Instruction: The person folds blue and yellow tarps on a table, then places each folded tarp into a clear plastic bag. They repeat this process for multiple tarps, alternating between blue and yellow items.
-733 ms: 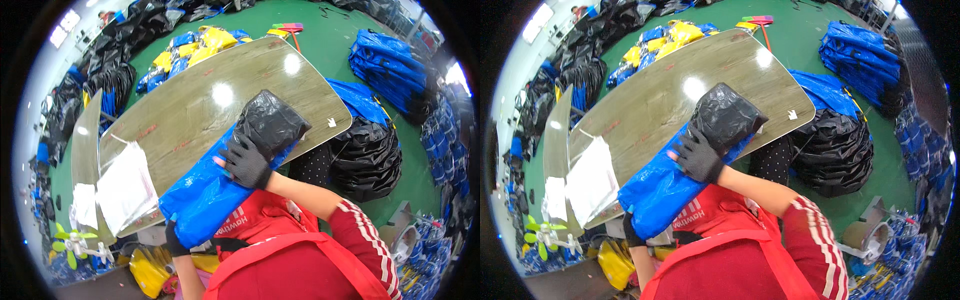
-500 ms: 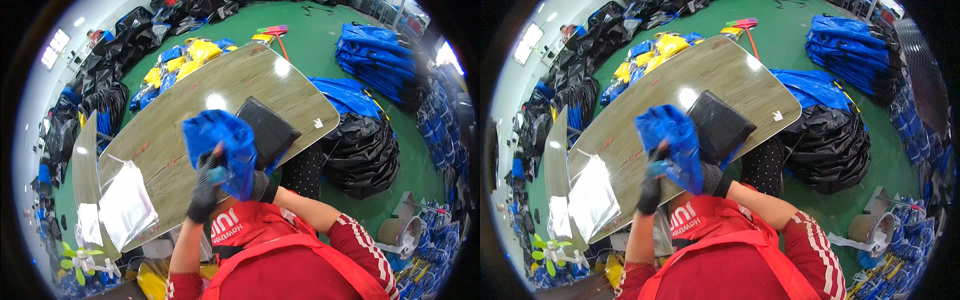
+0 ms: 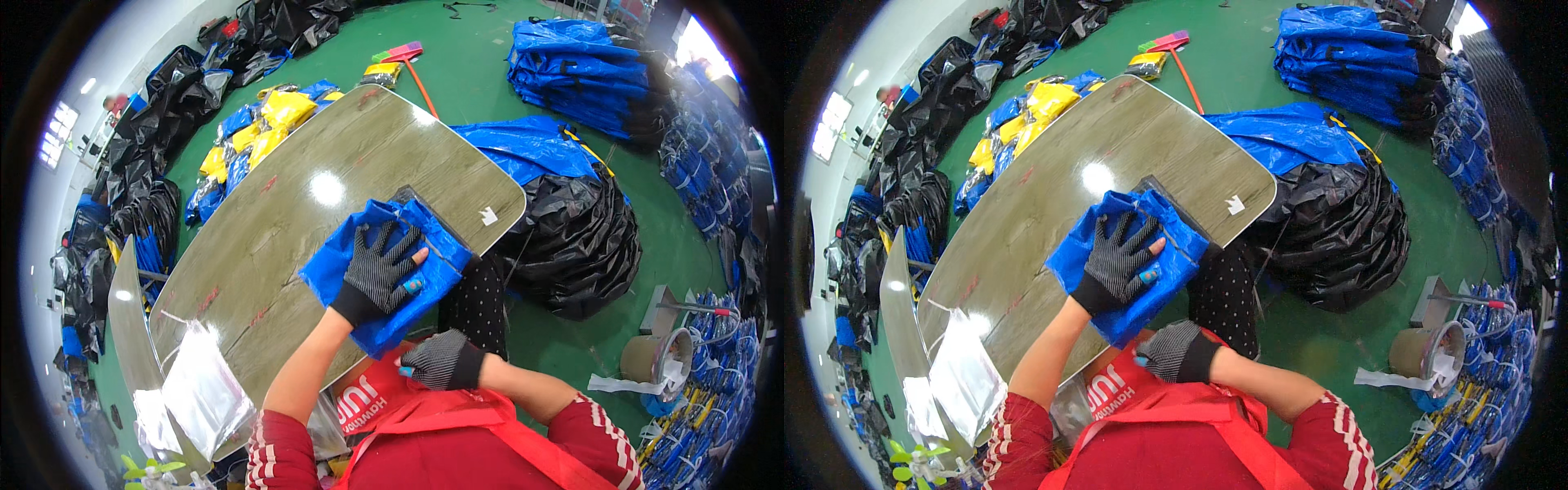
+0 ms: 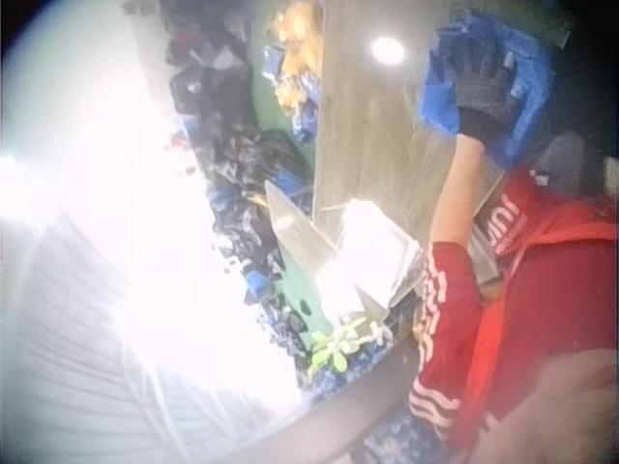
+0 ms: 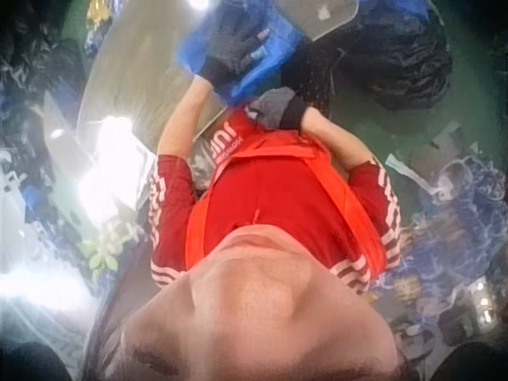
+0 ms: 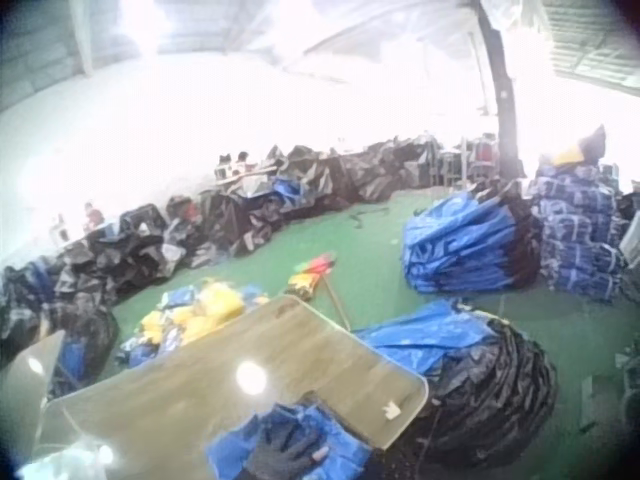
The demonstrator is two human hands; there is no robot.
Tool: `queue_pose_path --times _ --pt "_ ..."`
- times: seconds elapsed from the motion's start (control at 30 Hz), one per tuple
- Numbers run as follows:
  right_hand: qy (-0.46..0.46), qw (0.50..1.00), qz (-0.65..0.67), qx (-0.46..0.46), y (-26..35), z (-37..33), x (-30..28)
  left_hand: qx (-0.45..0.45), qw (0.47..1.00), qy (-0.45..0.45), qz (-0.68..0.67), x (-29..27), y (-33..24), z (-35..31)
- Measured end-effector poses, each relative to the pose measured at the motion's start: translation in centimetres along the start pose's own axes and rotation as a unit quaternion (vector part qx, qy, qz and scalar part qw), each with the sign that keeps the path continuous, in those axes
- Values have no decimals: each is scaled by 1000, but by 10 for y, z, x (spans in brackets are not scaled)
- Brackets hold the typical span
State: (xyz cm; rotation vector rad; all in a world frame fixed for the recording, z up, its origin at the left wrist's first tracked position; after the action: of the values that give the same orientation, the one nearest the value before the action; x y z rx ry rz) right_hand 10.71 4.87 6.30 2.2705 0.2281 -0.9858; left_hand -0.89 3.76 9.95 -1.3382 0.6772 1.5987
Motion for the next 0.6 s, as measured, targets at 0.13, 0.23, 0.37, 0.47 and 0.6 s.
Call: queue_pose_path --times 0.13,0.23,0.37,0.47,0.6 --pt "-497 867 25 35 -57 -29 -118 -35 998 -6 -44 3 13 -5" --pt "-505 853 -57 114 -100 6 -116 -59 997 -39 -22 -6 38 10" --pt "-531 840 -78 82 -120 8 -90 -122 972 8 -198 22 81 37" --pt "-480 865 -109 -94 -94 -11 -69 -120 948 35 -293 45 89 28" --pt "-495 828 -185 -187 -75 -52 -69 -162 844 83 -505 46 78 -28"
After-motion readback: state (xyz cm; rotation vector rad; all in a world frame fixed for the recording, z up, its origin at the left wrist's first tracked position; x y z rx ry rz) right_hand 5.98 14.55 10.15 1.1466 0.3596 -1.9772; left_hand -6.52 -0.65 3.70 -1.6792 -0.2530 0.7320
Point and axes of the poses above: each hand's wrist, its own z-axis towards the middle knuckle, its own x-axis out of the palm, y = z × x, the point moved 9 cm from there along z, towards the middle knuckle, and after that the axes turned 1 degree about -z, right-handed, at the moved point
